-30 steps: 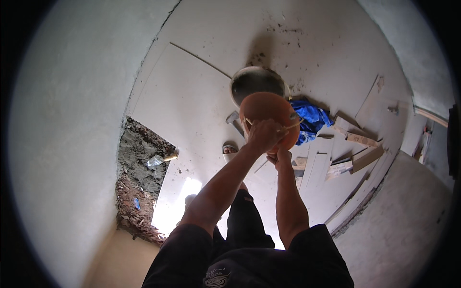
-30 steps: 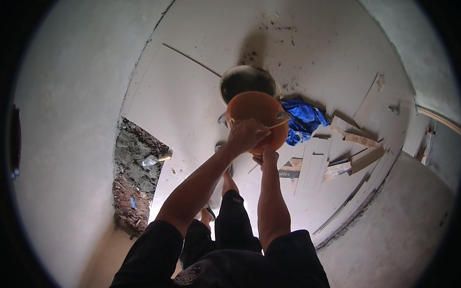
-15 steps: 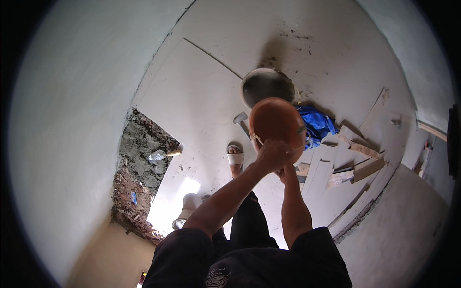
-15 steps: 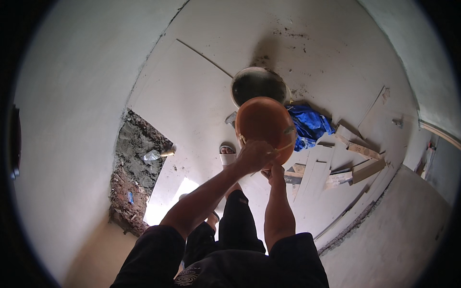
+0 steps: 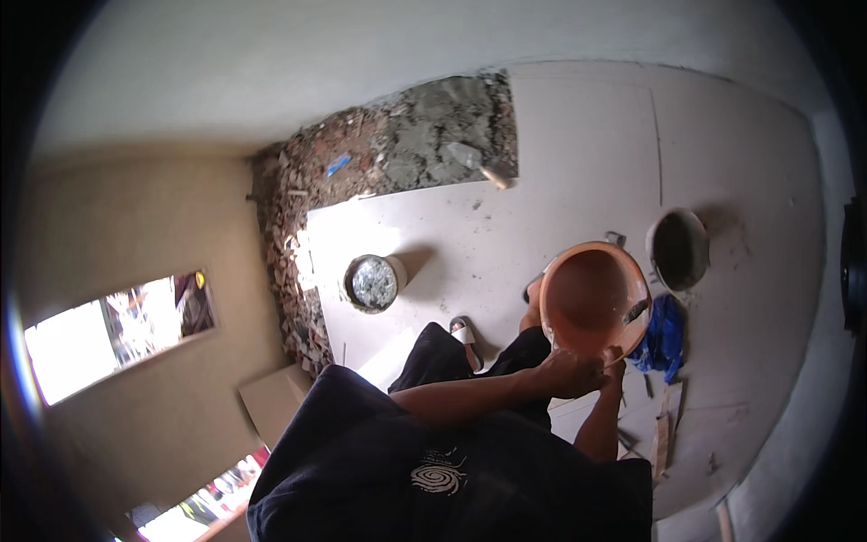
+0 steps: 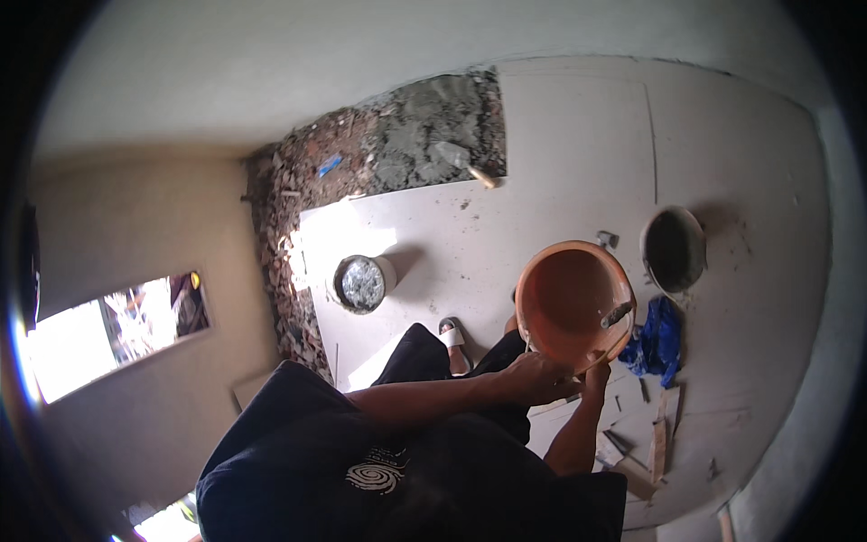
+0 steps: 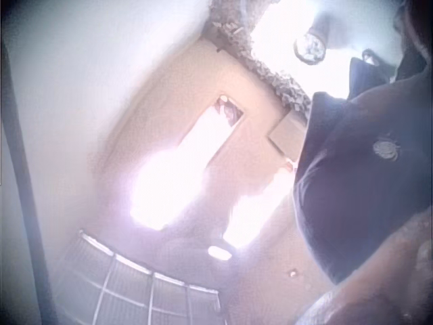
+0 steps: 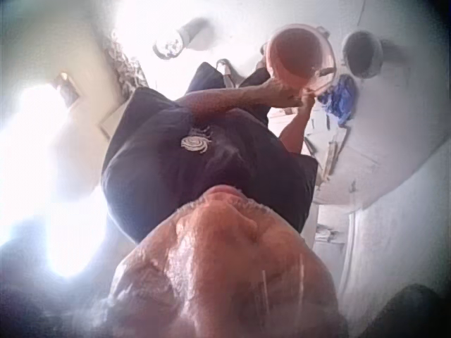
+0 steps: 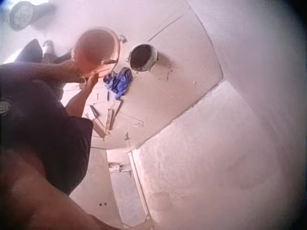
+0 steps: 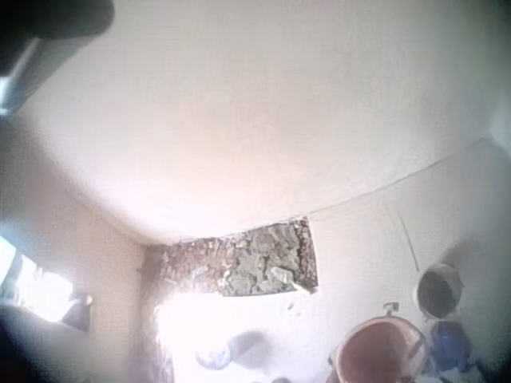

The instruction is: The person mixes a pile of wet cement with a hoe, then scoops it into a bucket. They carry the bucket and a smaller container into a room, pour water into the bucket, and stir the mixture with a trowel. Finally, they scoop cement from the bucket and apply it to the floor with the trowel.

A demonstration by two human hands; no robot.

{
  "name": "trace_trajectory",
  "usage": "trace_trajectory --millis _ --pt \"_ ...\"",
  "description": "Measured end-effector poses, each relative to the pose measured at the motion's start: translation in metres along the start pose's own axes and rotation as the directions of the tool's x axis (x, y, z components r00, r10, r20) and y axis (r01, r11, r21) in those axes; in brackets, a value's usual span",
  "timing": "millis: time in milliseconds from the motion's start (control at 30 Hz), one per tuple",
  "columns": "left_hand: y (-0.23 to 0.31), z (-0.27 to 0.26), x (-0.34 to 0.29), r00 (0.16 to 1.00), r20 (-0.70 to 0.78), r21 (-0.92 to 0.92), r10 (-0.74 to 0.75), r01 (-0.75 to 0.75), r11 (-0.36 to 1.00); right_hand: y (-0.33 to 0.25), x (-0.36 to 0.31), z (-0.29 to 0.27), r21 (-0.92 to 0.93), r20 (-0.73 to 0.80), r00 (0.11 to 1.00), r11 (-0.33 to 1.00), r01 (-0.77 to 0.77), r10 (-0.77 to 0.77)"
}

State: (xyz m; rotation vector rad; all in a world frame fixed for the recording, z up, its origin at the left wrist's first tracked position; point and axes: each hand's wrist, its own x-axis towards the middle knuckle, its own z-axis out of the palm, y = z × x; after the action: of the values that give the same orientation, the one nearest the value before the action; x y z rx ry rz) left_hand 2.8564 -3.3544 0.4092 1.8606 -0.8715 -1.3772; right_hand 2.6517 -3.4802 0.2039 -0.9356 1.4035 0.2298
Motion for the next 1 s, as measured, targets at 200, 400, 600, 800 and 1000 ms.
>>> trace_trajectory --millis 200,400,600,800,1000 --pt "-0.069 -0.011 -0.198 0.844 -0.534 -0.097 -0.045 -0.009 0.995 0.006 -0.095 0.07 -0.103 0.215 0.976 0.993 0.056 -0.033" --pt "-0.126 -0.023 -0.397 0.599 -0.746 -0.318 -0.291 0.064 0.946 0.059 -0.19 0.063 -0.642 0.038 0.995 0.765 -0.042 0.087" --pt "-0.232 -0.004 -0.56 0.112 -0.749 -0.654 -0.653 0.033 0.755 0.042 -0.177 0.028 -0.732 -0.094 0.996 0.679 -0.061 -0.012" --pt "-0.369 0.07 -0.689 -0.356 -0.465 -0.839 -0.81 -0.113 0.532 -0.081 -0.163 0.202 -0.892 0.118 0.956 0.395 0.221 -0.267" --pt "-0.521 0.151 -0.782 -0.41 -0.25 -0.937 -0.877 -0.126 0.326 -0.074 -0.287 0.412 -0.741 0.588 0.656 0.009 0.671 -0.473"
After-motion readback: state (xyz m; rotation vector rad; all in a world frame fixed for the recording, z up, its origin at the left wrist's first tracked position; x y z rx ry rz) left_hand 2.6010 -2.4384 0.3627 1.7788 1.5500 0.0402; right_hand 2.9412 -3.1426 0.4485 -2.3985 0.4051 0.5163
